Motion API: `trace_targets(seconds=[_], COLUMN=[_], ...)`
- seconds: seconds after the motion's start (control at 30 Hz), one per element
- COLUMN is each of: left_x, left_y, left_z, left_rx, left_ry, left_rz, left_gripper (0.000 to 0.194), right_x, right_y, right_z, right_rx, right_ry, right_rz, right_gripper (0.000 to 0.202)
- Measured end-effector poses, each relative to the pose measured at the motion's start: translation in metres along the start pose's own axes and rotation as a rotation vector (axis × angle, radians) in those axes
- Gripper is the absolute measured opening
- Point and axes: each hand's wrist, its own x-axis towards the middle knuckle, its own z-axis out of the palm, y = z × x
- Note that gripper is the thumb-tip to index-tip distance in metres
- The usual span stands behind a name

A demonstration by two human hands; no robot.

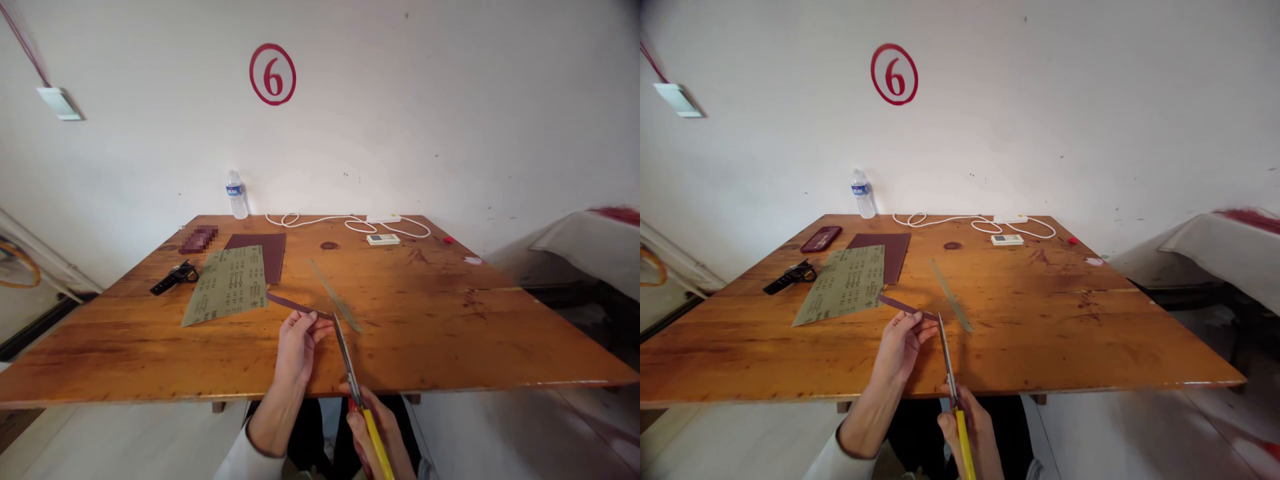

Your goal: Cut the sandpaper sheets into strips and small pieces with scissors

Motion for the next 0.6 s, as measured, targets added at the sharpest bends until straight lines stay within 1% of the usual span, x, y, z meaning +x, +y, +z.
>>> trace_targets(seconds=[0.1, 0.23, 0.33, 0.43, 0.5, 0.6], left_x=[0.001, 0.004, 0.006, 0.009, 0.01, 0.012], left_y=[0.001, 0.001, -0.001, -0.004, -0.008, -0.013], left_z=[0.0, -0.002, -0.003, -0.005, -0.007, -0.01], left_rx=[-0.003, -0.006, -0.002, 0.005, 0.017, 0.037], left_ry=[-0.005, 0.006, 0.01, 0.02, 0.043, 0.08], left_rz=[-0.008, -0.019, -0.031, -0.021, 0.0, 0.036], left_gripper=[0.027, 0.027, 0.028, 0.027, 0.025, 0.02], right_x=[-0.001, -0.002, 0.001, 0.005, 0.006, 0.005], right_y=[-0.002, -0.001, 0.003, 0.007, 0.009, 0.009], right_z=[0.0, -0.002, -0.003, -0.001, 0.002, 0.008], right_rx=[-0.087, -0.092, -0.041, 0.06, 0.138, 0.189], right_ry=[0.035, 0.029, 0.016, -0.027, -0.017, 0.023], right_rz=[-0.061, -0.05, -0.023, 0.04, 0.062, 0.065], right_gripper=[0.045, 0.044, 0.046, 0.055, 0.06, 0.06])
